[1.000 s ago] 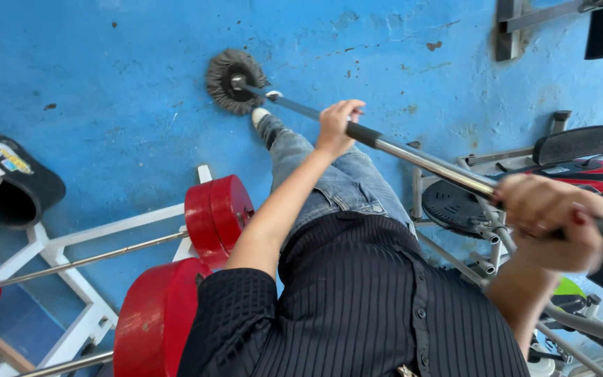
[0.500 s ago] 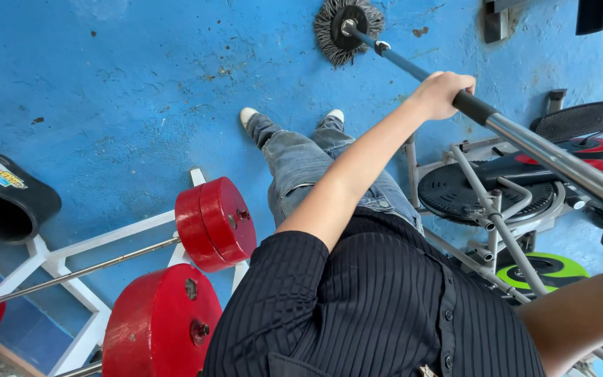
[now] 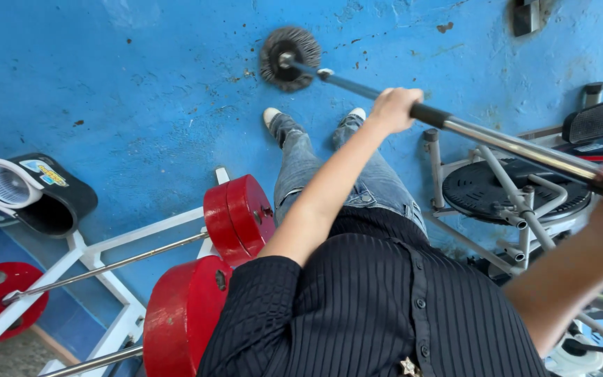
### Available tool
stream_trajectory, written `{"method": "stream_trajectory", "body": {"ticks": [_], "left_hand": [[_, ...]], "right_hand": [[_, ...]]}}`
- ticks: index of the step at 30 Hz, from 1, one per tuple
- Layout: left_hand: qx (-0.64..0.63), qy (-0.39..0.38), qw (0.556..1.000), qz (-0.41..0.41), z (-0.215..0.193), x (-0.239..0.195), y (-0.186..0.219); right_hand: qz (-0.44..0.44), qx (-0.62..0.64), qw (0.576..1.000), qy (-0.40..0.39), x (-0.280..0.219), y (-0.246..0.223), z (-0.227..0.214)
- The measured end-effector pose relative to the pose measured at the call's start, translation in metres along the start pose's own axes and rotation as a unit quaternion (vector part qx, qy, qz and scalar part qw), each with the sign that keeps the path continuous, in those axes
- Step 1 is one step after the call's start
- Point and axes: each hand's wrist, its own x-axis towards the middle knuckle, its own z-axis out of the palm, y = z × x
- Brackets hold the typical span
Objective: The person mops a blue floor in a gym using a mop with a long handle. They move the mop back and forth across the floor, navigating around various pieces of gym equipment, including weight racks and exercise machines.
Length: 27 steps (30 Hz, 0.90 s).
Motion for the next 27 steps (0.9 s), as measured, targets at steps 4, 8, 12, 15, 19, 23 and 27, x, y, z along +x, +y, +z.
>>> {"method": "stream_trajectory", "body": {"ticks": [4, 8, 12, 15, 19, 23, 27], "left_hand": [[-0.002, -0.004, 0.998, -0.066, -0.025, -0.042, -0.042], [0.043, 0.023, 0.995, -0.088, -0.027, -0.066, -0.073], [0.06, 0.167, 0.983, -0.058, 0.005, -0.07, -0.089], [0.067, 0.228, 0.97, -0.042, 0.04, -0.056, -0.094], [0.101, 0.212, 0.971, -0.044, 0.069, -0.019, -0.07], [0.113, 0.085, 0.987, -0.073, 0.079, 0.016, -0.017], [0.118, 0.009, 0.993, -0.008, 0.089, 0.048, 0.033]], "right_hand": [[0.036, 0.15, 0.983, 0.1, 0.072, -0.105, 0.162], [-0.015, 0.193, 0.981, 0.023, 0.067, -0.103, 0.193], [-0.003, 0.123, 0.992, -0.004, 0.072, -0.149, 0.197], [0.021, 0.133, 0.991, 0.019, 0.062, -0.152, 0.182], [0.021, 0.117, 0.99, 0.072, 0.052, -0.152, 0.145], [0.006, 0.073, 0.991, 0.116, 0.043, -0.167, 0.113], [0.0, -0.009, 0.989, 0.145, 0.038, -0.204, 0.092]]}}
